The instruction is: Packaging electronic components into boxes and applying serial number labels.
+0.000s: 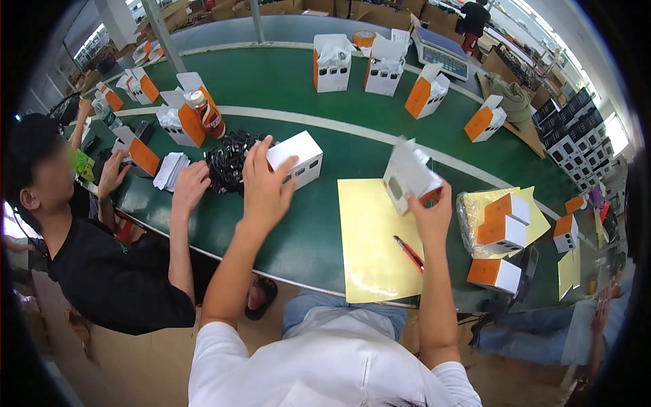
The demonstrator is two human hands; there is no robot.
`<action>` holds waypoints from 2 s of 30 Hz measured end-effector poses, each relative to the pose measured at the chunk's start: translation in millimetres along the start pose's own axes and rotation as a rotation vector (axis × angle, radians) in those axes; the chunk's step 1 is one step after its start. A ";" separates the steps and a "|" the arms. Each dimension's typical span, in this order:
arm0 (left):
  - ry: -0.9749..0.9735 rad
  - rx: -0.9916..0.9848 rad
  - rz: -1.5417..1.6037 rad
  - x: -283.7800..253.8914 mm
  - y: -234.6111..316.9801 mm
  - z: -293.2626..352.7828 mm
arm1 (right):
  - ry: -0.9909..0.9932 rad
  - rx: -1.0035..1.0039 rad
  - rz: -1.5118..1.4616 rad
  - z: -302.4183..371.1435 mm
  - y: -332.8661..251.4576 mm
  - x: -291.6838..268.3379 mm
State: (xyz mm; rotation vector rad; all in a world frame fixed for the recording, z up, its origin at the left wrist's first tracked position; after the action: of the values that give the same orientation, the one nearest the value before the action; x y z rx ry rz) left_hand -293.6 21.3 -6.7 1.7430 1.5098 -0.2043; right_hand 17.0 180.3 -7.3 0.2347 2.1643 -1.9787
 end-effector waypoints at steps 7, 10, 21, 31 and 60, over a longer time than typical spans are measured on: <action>-0.399 -0.510 1.031 8.0 120.6 81.3 | 0.149 -0.468 0.142 140.9 -22.6 48.8; -0.245 -0.506 0.845 14.8 101.2 77.2 | -0.005 -0.419 0.022 178.6 -22.0 47.0; 0.184 0.015 0.346 0.1 89.1 68.2 | -0.167 -0.938 0.770 118.4 -52.5 29.3; -0.118 0.424 0.222 -4.1 112.3 32.6 | -0.137 -0.830 0.101 99.1 -37.1 21.3; 0.004 0.297 0.245 -1.7 85.9 56.0 | -0.409 -0.012 -0.386 79.2 1.5 66.0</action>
State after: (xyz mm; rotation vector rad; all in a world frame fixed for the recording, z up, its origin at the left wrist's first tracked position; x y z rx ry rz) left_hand -197.1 -13.3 -3.7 2.1460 1.3029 -0.3111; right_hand -43.3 100.5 -32.1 -0.5823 2.0561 -1.9727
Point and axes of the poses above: each hand's wrist, its own z-axis away from the middle knuckle, its own x-axis out of the palm, y = z × x, the point moved 1 cm from there along -z, towards the middle knuckle, and after that the axes turned 10 degrees about y, right-handed, at the moved point
